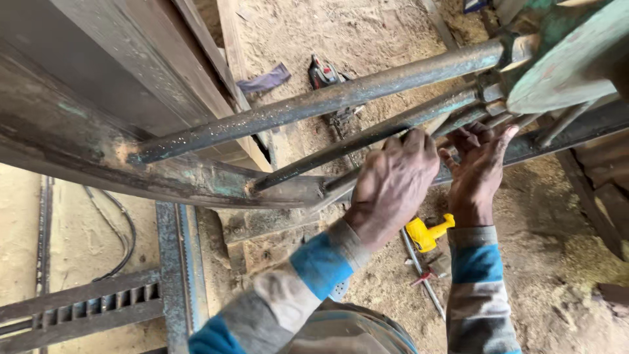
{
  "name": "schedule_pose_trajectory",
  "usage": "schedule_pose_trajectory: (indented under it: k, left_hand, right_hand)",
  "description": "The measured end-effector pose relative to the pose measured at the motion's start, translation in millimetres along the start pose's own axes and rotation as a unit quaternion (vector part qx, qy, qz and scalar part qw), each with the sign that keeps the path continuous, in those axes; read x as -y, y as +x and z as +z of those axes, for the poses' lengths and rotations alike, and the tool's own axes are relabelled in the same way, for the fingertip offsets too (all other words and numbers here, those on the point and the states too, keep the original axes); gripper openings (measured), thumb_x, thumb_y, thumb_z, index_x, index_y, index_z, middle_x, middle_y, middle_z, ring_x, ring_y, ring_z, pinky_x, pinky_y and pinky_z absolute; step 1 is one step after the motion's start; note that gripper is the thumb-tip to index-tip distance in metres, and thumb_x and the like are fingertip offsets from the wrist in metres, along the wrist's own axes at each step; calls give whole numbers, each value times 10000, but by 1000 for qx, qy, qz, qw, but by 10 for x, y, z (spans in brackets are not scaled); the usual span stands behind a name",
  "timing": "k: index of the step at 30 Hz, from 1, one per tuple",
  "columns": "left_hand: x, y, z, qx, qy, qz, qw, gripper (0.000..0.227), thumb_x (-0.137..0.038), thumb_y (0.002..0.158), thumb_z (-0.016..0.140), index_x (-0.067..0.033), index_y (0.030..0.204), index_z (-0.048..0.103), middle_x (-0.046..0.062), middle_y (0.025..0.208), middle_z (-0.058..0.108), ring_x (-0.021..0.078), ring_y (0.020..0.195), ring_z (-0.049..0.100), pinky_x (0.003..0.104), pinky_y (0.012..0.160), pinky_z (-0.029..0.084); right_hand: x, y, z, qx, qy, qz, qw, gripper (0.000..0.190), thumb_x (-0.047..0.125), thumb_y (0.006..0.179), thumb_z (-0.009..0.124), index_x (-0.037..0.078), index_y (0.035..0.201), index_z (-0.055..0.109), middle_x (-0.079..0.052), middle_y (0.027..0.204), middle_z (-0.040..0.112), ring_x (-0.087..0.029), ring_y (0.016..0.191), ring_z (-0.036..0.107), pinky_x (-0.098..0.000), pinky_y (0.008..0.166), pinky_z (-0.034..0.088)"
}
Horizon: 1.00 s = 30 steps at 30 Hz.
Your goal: The person scrapes and wipes the spokes and hub of a large metal wheel using a flat tool and a cloth.
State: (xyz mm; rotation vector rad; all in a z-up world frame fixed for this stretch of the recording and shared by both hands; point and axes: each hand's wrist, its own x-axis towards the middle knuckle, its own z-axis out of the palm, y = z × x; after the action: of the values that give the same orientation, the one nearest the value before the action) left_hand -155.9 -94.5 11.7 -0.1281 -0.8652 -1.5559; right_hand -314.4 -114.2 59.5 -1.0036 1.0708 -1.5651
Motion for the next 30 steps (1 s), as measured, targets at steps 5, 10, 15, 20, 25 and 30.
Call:
schedule_pose_trajectory:
  k: [5, 10, 15, 20, 25, 30]
  left_hand:
    - [-257, 257, 221, 120, 595, 4, 795, 245, -308, 984, 662, -113, 1132, 670, 30, 1112, 654, 66, 792, 549, 236, 648, 485]
    - [-360, 510, 789, 71, 980, 42, 182, 335, -342, 925, 695, -90, 1146, 708, 39, 1001, 694, 51, 588, 498, 201, 420, 408]
    - [-627, 344, 772, 104, 969, -68, 213, 262, -319, 1034, 674, -61, 1016, 713, 5, 870, 651, 19, 532, 472, 196, 384, 393]
    - [-329, 589, 1050, 95, 963, -48, 249, 243, -253, 1065, 637, -28, 1126, 703, 27, 930, 666, 56, 587, 500, 213, 427, 408]
    - [-1003, -63, 872, 58, 926, -119, 354, 518, -140, 982, 664, -1, 1467, 544, 161, 1300, 677, 105, 580, 596, 207, 398, 485]
    - [-1714, -863, 1160, -76, 917, -27, 391, 635, -112, 975, 653, -170, 1567, 429, 72, 1115, 617, 182, 858, 630, 279, 631, 559]
  right_hand:
    - [60, -7, -134, -32, -53, 21, 998, 927, 847, 907, 251, 86, 1314, 591, -123, 1245, 729, -268, 1232, 688, -561, 1075, 471]
    - [71, -50, -172, -43, -49, 39, 997, 907, 846, 929, 247, 91, 1260, 624, -129, 1183, 721, -263, 1142, 676, -530, 1035, 492]
    - [88, -162, -358, -69, -86, 27, 994, 909, 853, 914, 258, 90, 1239, 630, -132, 1191, 719, -249, 1167, 687, -503, 1002, 519]
    - [-6, -202, -276, -53, -66, 14, 996, 885, 838, 935, 273, 87, 1234, 634, -138, 1182, 726, -253, 1165, 685, -459, 1009, 552]
    - [4, -288, -299, -78, -76, 36, 993, 894, 831, 948, 280, 72, 1217, 668, -164, 1162, 734, -252, 1096, 718, -432, 912, 587]
    - [-62, -448, -212, -75, -107, -21, 991, 950, 875, 957, 289, 44, 1255, 638, -179, 1174, 728, -260, 1098, 725, -439, 905, 604]
